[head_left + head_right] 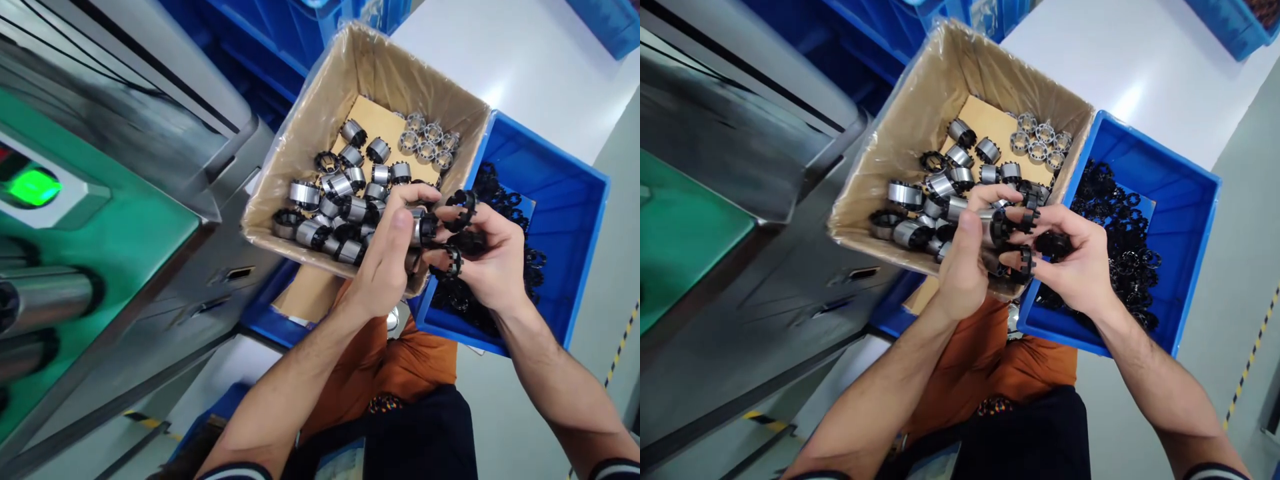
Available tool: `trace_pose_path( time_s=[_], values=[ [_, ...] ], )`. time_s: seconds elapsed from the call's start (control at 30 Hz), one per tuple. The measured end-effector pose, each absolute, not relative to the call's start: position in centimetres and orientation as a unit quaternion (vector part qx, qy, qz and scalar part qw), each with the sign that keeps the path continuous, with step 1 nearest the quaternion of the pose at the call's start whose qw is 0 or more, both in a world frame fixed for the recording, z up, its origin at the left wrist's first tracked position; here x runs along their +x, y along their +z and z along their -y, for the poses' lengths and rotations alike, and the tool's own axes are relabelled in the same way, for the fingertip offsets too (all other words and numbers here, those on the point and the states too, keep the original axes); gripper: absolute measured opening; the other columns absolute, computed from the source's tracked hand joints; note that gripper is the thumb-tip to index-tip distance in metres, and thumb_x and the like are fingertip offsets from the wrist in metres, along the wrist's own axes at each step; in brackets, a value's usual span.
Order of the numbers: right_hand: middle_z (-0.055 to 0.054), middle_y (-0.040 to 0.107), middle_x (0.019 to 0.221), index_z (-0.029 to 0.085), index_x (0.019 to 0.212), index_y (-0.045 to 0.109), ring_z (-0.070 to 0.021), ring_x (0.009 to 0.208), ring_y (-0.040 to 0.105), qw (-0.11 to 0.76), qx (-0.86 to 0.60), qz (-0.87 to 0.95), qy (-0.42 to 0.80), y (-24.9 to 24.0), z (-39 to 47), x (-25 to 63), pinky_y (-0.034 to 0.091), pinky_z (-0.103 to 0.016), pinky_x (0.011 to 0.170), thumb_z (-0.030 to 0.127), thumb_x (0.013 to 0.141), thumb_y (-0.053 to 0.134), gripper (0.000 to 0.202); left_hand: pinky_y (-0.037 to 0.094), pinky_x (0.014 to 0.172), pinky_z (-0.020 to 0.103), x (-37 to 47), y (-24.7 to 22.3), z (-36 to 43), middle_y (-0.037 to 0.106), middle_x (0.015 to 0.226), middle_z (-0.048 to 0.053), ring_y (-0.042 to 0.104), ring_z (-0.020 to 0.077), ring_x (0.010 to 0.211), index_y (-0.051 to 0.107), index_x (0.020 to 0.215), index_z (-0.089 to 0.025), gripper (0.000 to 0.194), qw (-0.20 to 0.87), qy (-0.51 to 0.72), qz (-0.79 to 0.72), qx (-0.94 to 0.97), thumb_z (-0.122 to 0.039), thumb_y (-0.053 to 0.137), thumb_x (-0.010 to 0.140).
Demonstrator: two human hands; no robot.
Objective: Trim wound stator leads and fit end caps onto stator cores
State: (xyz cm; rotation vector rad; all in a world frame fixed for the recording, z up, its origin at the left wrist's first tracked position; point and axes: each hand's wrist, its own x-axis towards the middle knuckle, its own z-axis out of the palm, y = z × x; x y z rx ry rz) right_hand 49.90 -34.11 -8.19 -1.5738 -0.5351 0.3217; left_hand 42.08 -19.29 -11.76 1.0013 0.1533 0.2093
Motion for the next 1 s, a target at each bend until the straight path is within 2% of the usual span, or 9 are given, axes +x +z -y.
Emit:
trace_pose_path(
  time_s=[0.1,0.23,0.43,0.6,0.73,0.8,0.9,0.93,1.0],
  values=[
    [0.002,0.091,0.103,0.031,0.112,0.089,-0.0203,0.09,0.088,0.661,-0.701,0.233,0.136,-8.43,34.35,49.86,0.077,-0.035,0.087,0.044,0.079,0.115,0.044,0.067,0.089,0.03,41.99,-12.1,19.27,0.078,0.135,0.004,0.079,0.023,0.119,0.071,0.144,-0.031,0.051,0.855,0.106,-0.05,0.506,-0.073,0.052,0.123],
    [0.003,0.091,0.103,0.031,0.11,0.093,-0.018,0.092,0.087,0.661,-0.7,0.239,0.125,-8.41,34.48,50.28,0.075,-0.032,0.091,0.044,0.079,0.115,0.041,0.066,0.102,0.034,42.05,-12.5,19.02,0.078,0.137,0.003,0.08,0.022,0.116,0.07,0.143,-0.031,0.042,0.834,0.122,-0.031,0.537,-0.065,0.053,0.124],
    [0.001,0.091,0.104,0.029,0.107,0.094,-0.0195,0.092,0.084,0.645,-0.715,0.229,0.14,-8.52,34.67,50.39,0.076,-0.036,0.09,0.059,0.082,0.111,0.043,0.063,0.119,0.039,42.43,-12.74,18.74,0.075,0.142,0.004,0.075,0.0283,0.14,0.072,0.142,-0.031,0.045,0.795,0.152,-0.023,0.586,-0.068,0.056,0.121],
    [0.001,0.09,0.104,0.03,0.104,0.095,-0.0223,0.1,0.087,0.661,-0.696,0.247,0.138,-8.82,34.46,50.24,0.076,-0.043,0.104,0.053,0.084,0.111,0.034,0.067,0.104,0.033,42.48,-12.61,18.88,0.077,0.142,0.002,0.077,0.0256,0.132,0.074,0.139,-0.032,0.047,0.807,0.144,-0.032,0.572,-0.073,0.061,0.119],
    [0.003,0.089,0.1,0.031,0.107,0.096,-0.0198,0.089,0.085,0.69,-0.672,0.21,0.169,-9.16,34.29,50.14,0.077,-0.039,0.09,0.057,0.084,0.11,0.037,0.065,0.091,0.033,42.36,-12.51,19.14,0.079,0.123,0.002,0.076,0.0199,0.104,0.074,0.139,-0.032,0.056,0.808,0.173,-0.014,0.563,-0.078,0.047,0.122],
    [0.003,0.088,0.099,0.031,0.107,0.096,-0.0198,0.088,0.085,0.685,-0.674,0.214,0.175,-9.0,34.36,50.1,0.077,-0.039,0.087,0.057,0.084,0.11,0.037,0.065,0.096,0.034,42.25,-12.44,19.13,0.079,0.12,0.003,0.077,0.0207,0.105,0.073,0.139,-0.032,0.054,0.798,0.182,-0.015,0.575,-0.078,0.049,0.122],
    [0.002,0.088,0.096,0.032,0.101,0.096,-0.0228,0.093,0.086,0.659,-0.69,0.247,0.166,-8.53,34.57,50.11,0.078,-0.043,0.094,0.052,0.084,0.111,0.031,0.064,0.111,0.037,42.06,-12.29,19.01,0.078,0.131,0.004,0.078,0.023,0.119,0.072,0.139,-0.031,0.05,0.784,0.172,-0.025,0.596,-0.073,0.05,0.123],
    [0.002,0.087,0.095,0.032,0.101,0.095,-0.0233,0.093,0.086,0.657,-0.691,0.251,0.167,-8.46,34.61,50.14,0.078,-0.044,0.095,0.052,0.084,0.111,0.03,0.065,0.11,0.037,42.04,-12.26,18.99,0.079,0.133,0.005,0.079,0.0224,0.118,0.072,0.14,-0.03,0.051,0.781,0.17,-0.029,0.6,-0.072,0.048,0.124],
    [0.002,0.087,0.094,0.032,0.103,0.095,-0.0223,0.087,0.085,0.669,-0.678,0.245,0.181,-8.59,34.63,50.28,0.079,-0.044,0.091,0.054,0.087,0.109,0.031,0.067,0.089,0.032,42.15,-12.27,19.04,0.081,0.12,0.004,0.08,0.018,0.095,0.073,0.141,-0.028,0.054,0.784,0.158,-0.023,0.6,-0.073,0.047,0.125]
  ],
)
